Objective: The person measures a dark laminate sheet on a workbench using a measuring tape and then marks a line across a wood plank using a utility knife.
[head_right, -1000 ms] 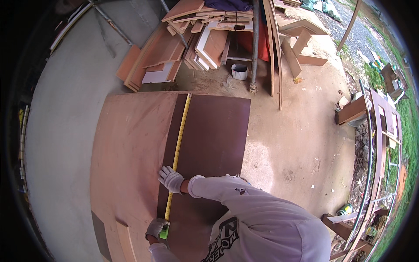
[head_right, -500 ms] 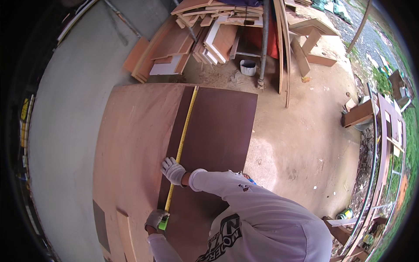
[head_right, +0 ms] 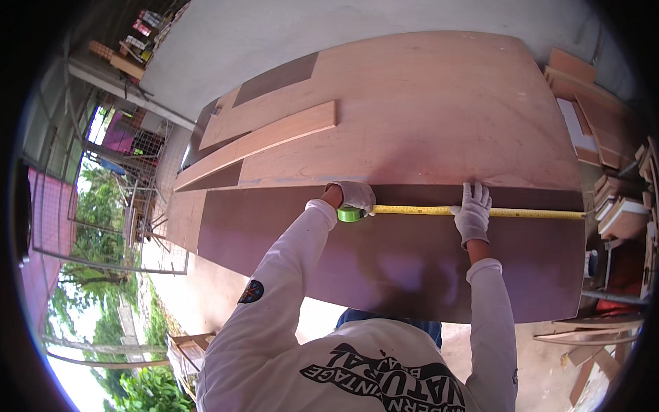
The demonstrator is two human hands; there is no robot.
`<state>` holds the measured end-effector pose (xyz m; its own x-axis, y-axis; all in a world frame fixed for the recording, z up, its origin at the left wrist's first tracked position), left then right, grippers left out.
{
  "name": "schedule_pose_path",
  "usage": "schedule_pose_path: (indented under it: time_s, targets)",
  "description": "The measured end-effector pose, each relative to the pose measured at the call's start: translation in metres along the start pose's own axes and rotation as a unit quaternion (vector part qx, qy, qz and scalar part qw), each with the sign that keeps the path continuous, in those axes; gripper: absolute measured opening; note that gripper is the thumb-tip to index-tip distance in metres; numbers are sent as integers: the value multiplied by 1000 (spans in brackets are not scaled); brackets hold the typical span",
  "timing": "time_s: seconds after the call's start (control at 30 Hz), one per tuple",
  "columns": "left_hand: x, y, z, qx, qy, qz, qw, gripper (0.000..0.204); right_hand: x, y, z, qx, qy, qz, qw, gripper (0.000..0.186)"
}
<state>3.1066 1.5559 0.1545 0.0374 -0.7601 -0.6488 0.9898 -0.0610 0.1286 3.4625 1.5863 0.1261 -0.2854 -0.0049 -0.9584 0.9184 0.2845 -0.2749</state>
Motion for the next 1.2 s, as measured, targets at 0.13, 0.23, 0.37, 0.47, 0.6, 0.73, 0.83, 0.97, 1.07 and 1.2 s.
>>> schedule_pose_path:
  time_s: [0.13,0.23,0.37,0.47,0.6,0.73,0.83,0.97,1.07,1.2]
  targets:
    - [9,-67,32,0,-5,12,1000,30,5,-3,0,13,-58,22,998,95]
    - [0,-148,65,-7,0,19,1000,30,4,4,-5,10,-64,29,997,93]
    - [-2,-291,127,-111,24,-9,993,33,-2,-8,-9,-30,-48,48,997,86]
    - [5,-403,168,-156,27,-15,987,33,3,-30,-12,-31,-79,53,995,86]
    - [-6,-504,188,-256,15,21,966,33,-4,1,-2,12,-87,68,994,89]
    - [11,-590,212,-289,52,39,955,37,1,-14,-1,21,-99,70,992,88]
    - [26,-637,222,-253,102,48,961,38,16,-23,-11,14,-95,54,994,86]
    - [30,-635,198,-276,84,58,956,39,8,-6,-5,3,-81,61,995,85]
    - [26,-626,192,-248,119,63,959,37,9,-6,-5,-8,-70,46,996,85]
    - [32,-631,184,-263,83,96,956,35,8,-6,-9,2,-80,51,995,85]
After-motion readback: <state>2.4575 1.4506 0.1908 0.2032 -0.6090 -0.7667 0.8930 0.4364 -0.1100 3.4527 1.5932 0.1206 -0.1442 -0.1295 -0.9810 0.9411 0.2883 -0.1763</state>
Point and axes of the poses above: each hand's wrist, its own z-axis away from the middle knuckle, its own x-axis out of the palm, y = z × x, the point moved 10 cm from there along -z, towards the middle knuckle, and after that the axes turned 13 degrees about -x, right-handed, at the moved point
